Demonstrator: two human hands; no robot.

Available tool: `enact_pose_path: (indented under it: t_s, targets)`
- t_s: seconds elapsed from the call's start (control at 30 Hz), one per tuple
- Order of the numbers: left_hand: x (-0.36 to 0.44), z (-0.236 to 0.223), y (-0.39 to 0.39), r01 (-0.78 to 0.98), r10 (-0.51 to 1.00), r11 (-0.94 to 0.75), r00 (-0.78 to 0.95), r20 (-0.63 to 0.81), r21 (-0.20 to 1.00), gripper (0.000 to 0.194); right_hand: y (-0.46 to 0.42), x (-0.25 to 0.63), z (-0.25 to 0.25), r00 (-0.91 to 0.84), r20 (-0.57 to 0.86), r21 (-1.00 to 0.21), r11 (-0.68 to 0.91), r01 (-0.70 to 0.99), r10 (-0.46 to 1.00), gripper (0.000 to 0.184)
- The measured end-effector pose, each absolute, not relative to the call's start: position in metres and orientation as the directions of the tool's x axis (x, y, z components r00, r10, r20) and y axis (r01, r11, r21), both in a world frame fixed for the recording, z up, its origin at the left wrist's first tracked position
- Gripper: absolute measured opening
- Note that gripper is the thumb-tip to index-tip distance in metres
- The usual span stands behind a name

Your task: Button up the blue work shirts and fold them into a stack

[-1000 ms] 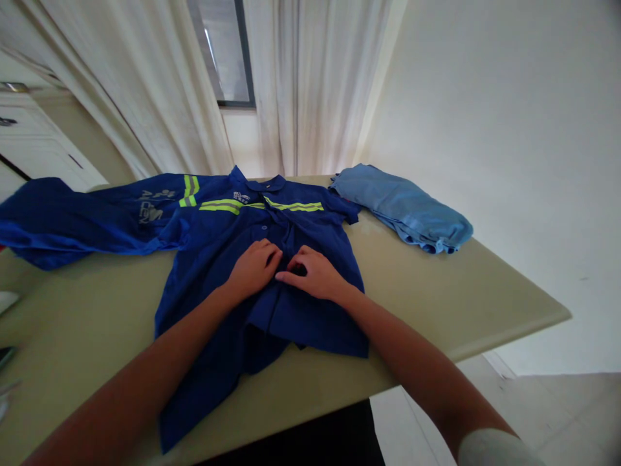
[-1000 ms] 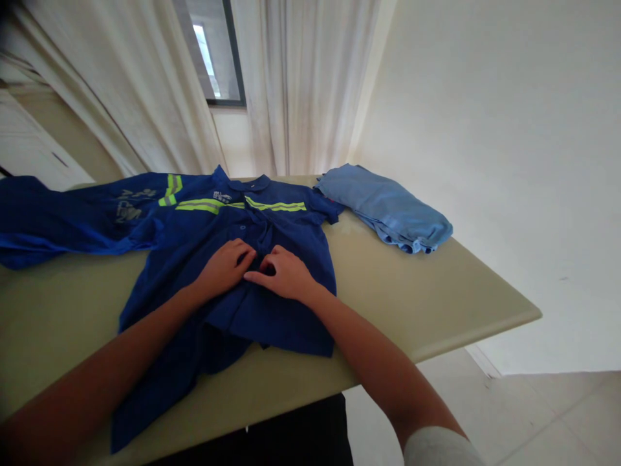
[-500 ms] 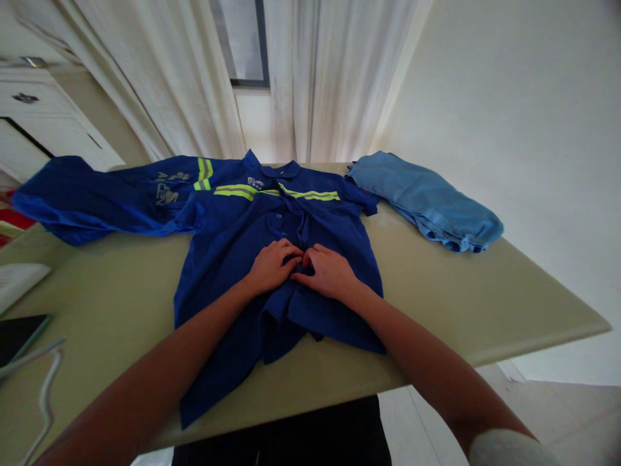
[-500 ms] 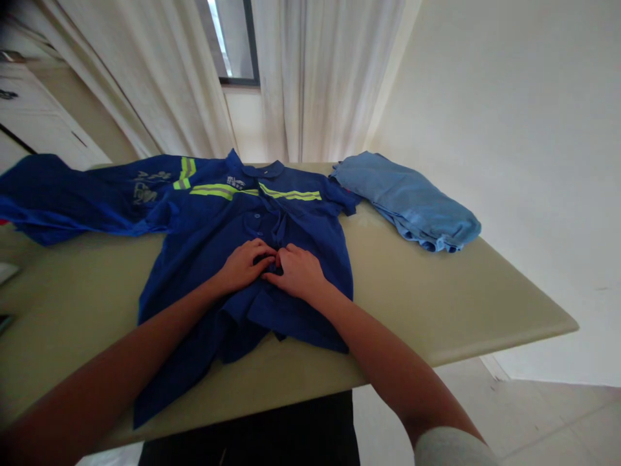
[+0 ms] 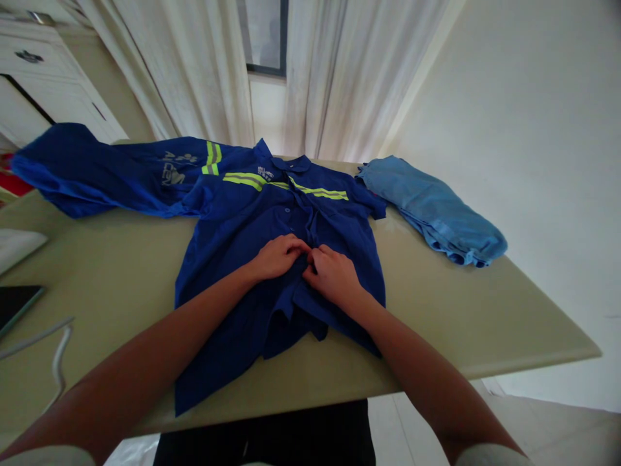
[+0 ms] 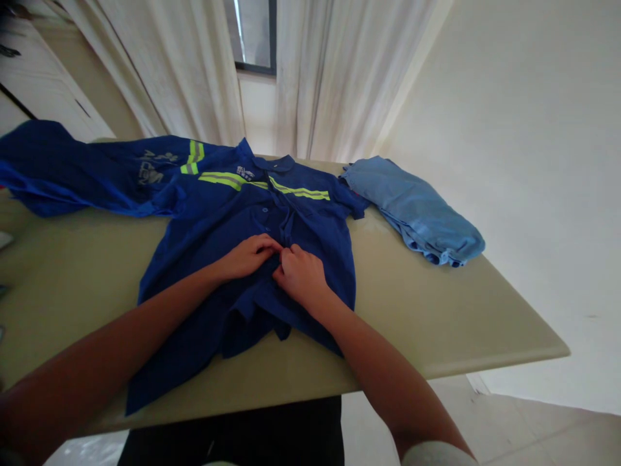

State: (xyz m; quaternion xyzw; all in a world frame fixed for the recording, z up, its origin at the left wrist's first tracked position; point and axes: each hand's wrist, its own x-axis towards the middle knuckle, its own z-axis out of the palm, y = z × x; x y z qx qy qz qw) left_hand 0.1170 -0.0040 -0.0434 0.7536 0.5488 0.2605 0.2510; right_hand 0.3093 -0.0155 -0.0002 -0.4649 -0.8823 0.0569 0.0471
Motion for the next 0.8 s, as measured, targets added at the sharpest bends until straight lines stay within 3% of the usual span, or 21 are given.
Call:
enact_pose_path:
  t_s: [0.2, 0.37, 0.47, 0.57, 0.8]
  targets:
    - [0.128, -0.036, -0.017, 0.826, 0.955, -0.291, 0.215, 0.206, 0.482, 0.026, -0.012, 0.31, -0.002, -0.56, 0.117, -0.035, 0.567, 0.823, 0.82, 0.02]
    - [0.131, -0.032, -0.022, 0.805, 0.964, -0.25, 0.157, 0.214, 0.538, 0.02, -0.007, 0.307, -0.009, -0.645, 0.179, 0.071, 0.645, 0.761, 0.743, 0.027]
    - [0.13, -0.031, -0.022, 0.795, 0.95, -0.302, 0.202, 0.239, 0.526, 0.014, -0.005, 0.306, -0.011, -0.658, 0.164, 0.071, 0.656, 0.751, 0.735, 0.03]
    - [0.129, -0.032, -0.022, 0.795, 0.929, -0.366, 0.284, 0.236, 0.484, 0.013, -0.002, 0.307, -0.011, -0.628, 0.155, 0.023, 0.633, 0.774, 0.763, 0.026]
    - [0.123, -0.037, -0.016, 0.775, 0.915, -0.402, 0.327, 0.235, 0.488, 0.015, 0.005, 0.317, -0.015, -0.572, 0.117, -0.267, 0.581, 0.769, 0.812, 0.015]
